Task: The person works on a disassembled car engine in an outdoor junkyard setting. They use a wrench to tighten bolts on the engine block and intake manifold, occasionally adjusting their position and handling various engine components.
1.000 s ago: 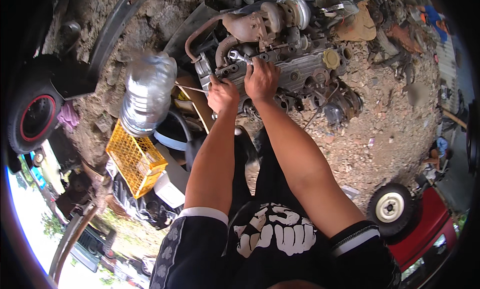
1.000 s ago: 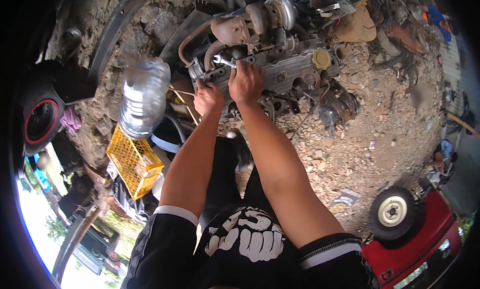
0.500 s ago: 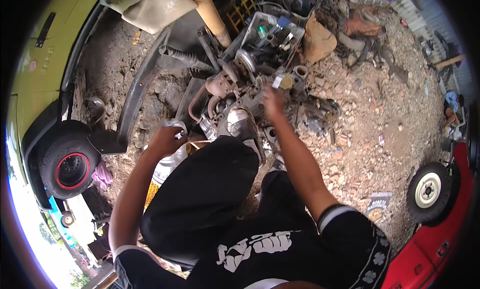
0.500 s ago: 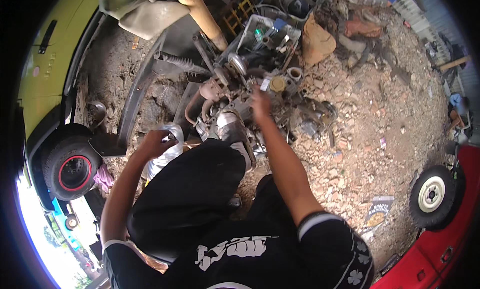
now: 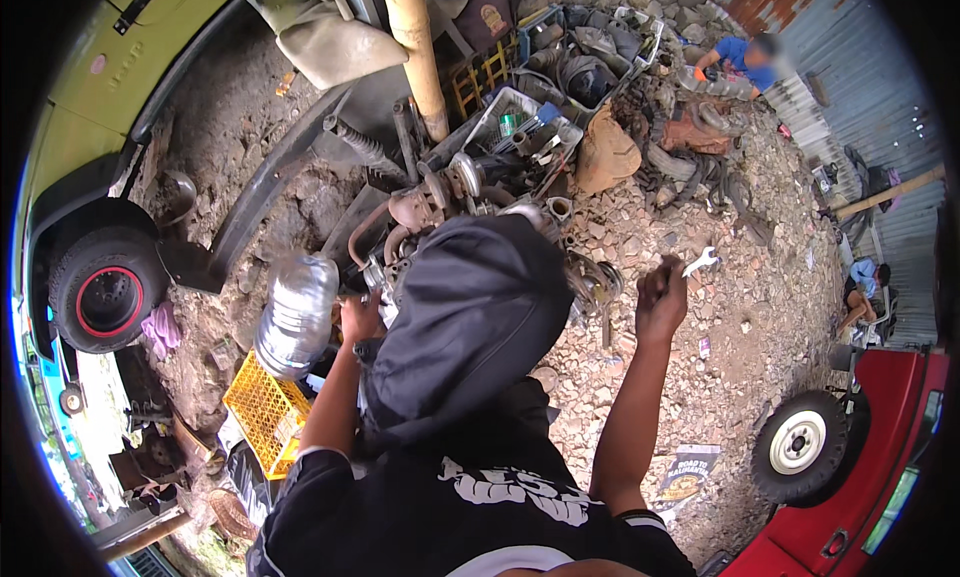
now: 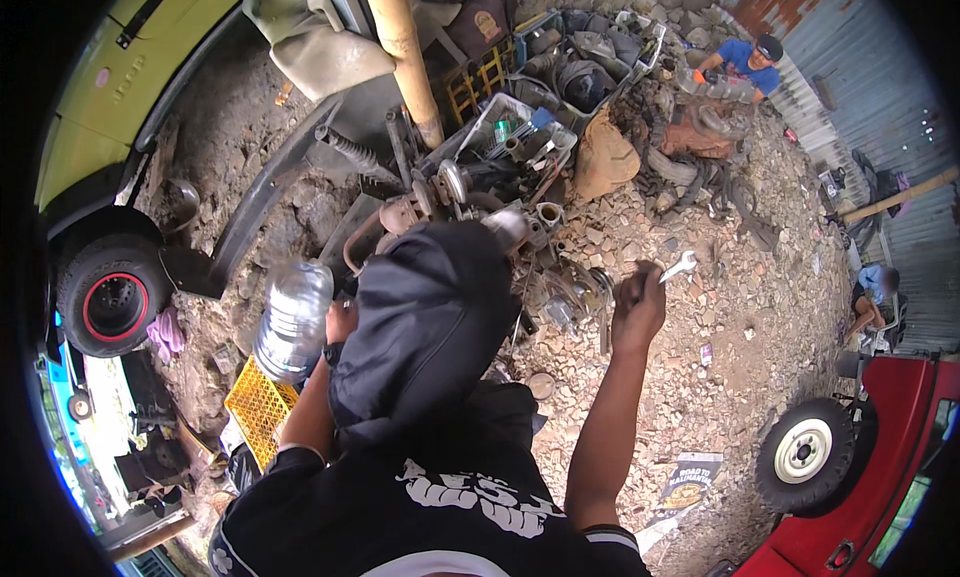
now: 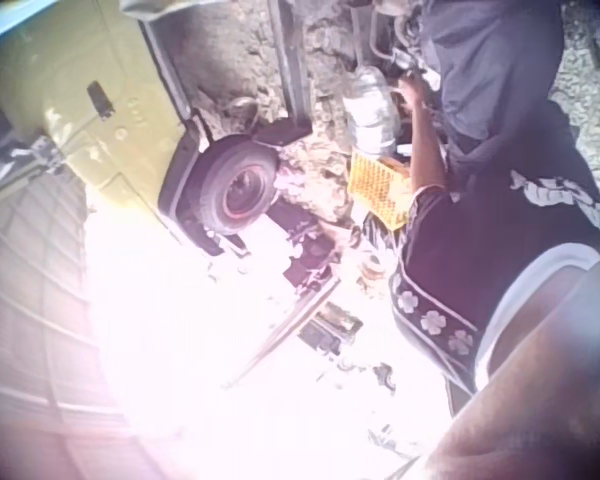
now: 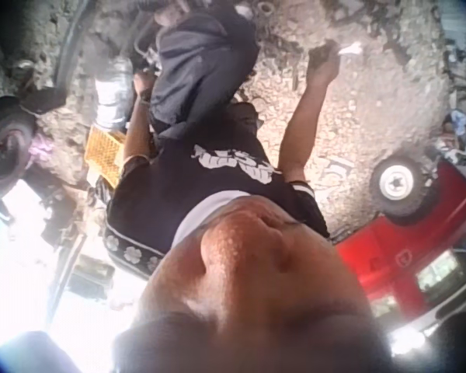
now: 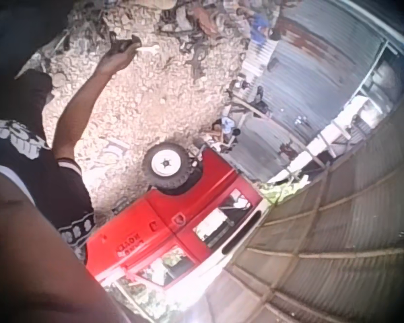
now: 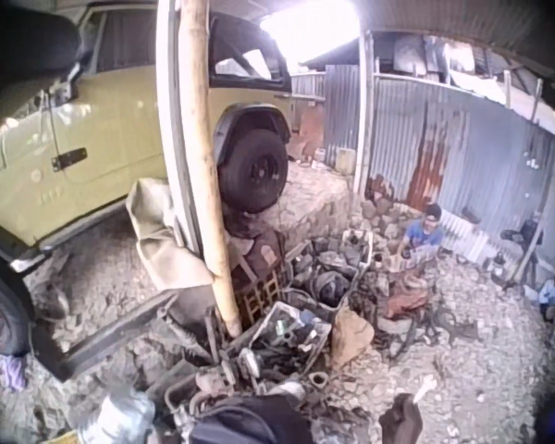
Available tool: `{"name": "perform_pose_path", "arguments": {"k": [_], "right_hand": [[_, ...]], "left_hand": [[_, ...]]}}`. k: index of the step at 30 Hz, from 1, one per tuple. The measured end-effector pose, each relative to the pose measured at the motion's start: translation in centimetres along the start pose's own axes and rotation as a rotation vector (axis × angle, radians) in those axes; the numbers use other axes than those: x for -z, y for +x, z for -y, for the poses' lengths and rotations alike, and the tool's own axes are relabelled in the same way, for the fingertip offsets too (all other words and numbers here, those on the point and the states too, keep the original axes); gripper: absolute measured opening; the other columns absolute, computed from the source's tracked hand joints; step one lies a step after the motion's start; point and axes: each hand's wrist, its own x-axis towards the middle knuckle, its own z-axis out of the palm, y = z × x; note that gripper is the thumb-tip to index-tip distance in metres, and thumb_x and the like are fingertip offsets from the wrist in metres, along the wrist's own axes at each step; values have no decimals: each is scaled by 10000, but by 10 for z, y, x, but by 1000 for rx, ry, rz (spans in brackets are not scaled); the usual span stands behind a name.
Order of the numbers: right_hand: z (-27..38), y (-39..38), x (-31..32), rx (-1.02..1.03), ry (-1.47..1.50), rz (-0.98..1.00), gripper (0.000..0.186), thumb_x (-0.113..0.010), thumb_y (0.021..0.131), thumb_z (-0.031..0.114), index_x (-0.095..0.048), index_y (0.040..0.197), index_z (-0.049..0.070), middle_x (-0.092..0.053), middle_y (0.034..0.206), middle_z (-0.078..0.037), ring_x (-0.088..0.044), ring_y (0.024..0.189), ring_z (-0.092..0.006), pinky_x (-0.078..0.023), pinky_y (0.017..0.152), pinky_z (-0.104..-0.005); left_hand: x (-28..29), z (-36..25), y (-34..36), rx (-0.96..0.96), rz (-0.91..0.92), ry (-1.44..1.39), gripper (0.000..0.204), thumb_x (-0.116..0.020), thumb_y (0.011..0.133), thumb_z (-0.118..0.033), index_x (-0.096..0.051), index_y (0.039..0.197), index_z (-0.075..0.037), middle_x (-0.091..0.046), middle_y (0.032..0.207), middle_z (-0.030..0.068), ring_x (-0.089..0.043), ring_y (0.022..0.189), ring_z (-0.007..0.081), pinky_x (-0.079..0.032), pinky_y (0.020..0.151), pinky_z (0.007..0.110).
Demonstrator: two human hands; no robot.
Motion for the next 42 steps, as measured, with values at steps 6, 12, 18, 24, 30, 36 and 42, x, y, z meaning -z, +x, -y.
{"name": "perform_pose_path", "arguments": {"k": [6,12,18,24,30,36,42], "right_hand": [[27,60,-87,80,-164,161,345,-473,1084,368,-613,1130,56,-413,752,17,-342,644,-95,-312,617,-267],[40,158,-211,150,-798,633,404,-448,1096,379,-667,1056,42,-523,834,-9,-437,697,-99,-380,660,-249],[-12,216,-336,-18,-1508,1123,497,-506,1047,504,-746,962,77,-561,569,22,-565,530,-134,-481,599,-344],[-169,231,-423,-105,-1658,1362,342,-668,970,382,-767,1015,57,-770,863,-102,-744,751,-149,-585,763,-334],[-339,229,-326,-258,-1236,1196,263,-679,945,358,-792,993,125,-765,809,-60,-711,691,-167,-553,689,-349],[-337,223,-318,-552,-1214,1140,375,-611,955,455,-781,1015,125,-758,867,-133,-736,858,-305,-557,833,-414],[-275,227,-377,84,-1627,1329,355,-566,1000,451,-787,1079,183,-735,762,-103,-726,772,-254,-547,786,-402]], "left_hand": [[-22,-79,80,-51,-115,-132,487,-638,950,-514,-754,1054,-53,-727,927,254,-703,924,427,-537,828,507],[-46,-120,204,-346,-170,-71,452,-636,949,-508,-753,1113,-104,-717,1118,209,-696,997,402,-548,868,471],[-93,-95,240,-316,-108,-23,409,-612,973,-469,-775,1051,-102,-742,1098,137,-704,940,373,-559,871,440],[-120,-102,260,-413,-343,-145,254,-657,947,-278,-765,908,-52,-742,917,146,-698,897,358,-562,787,426],[-107,-115,258,-449,-319,-212,248,-639,941,-219,-698,804,-22,-669,786,179,-650,778,389,-520,707,446],[-108,-103,257,-433,-292,-218,218,-638,940,-190,-701,828,-14,-671,782,189,-668,773,393,-519,682,453],[-112,-96,256,-367,-326,-173,232,-619,947,-234,-687,804,-64,-676,750,138,-667,664,363,-511,582,438]]}}
